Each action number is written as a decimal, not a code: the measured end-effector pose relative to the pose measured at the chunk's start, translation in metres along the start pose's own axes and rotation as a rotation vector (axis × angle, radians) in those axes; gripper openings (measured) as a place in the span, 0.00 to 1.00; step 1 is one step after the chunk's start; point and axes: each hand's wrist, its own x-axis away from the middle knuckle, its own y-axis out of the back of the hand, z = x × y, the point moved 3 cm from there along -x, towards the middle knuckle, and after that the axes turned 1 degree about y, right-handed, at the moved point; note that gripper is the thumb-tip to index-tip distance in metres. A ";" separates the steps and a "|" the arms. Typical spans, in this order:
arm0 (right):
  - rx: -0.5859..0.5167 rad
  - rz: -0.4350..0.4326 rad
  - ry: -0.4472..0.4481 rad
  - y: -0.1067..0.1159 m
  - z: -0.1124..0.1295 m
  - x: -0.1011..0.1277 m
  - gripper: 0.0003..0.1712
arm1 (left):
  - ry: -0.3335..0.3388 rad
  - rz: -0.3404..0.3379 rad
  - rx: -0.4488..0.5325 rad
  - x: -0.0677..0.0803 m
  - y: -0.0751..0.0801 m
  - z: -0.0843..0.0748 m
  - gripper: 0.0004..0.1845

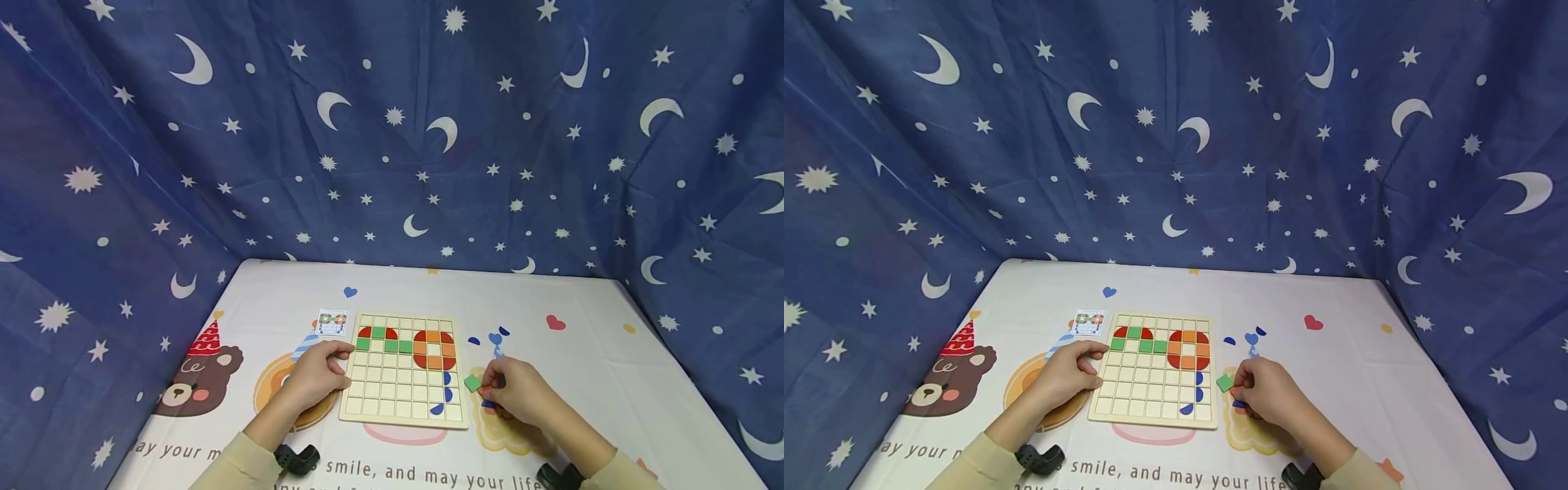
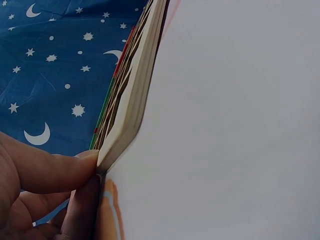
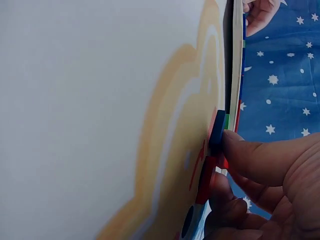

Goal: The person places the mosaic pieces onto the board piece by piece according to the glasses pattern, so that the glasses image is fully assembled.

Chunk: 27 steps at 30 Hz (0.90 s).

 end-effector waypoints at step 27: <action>-0.049 -0.046 0.015 0.006 0.020 0.004 0.11 | -0.008 0.003 0.006 0.002 0.001 -0.002 0.33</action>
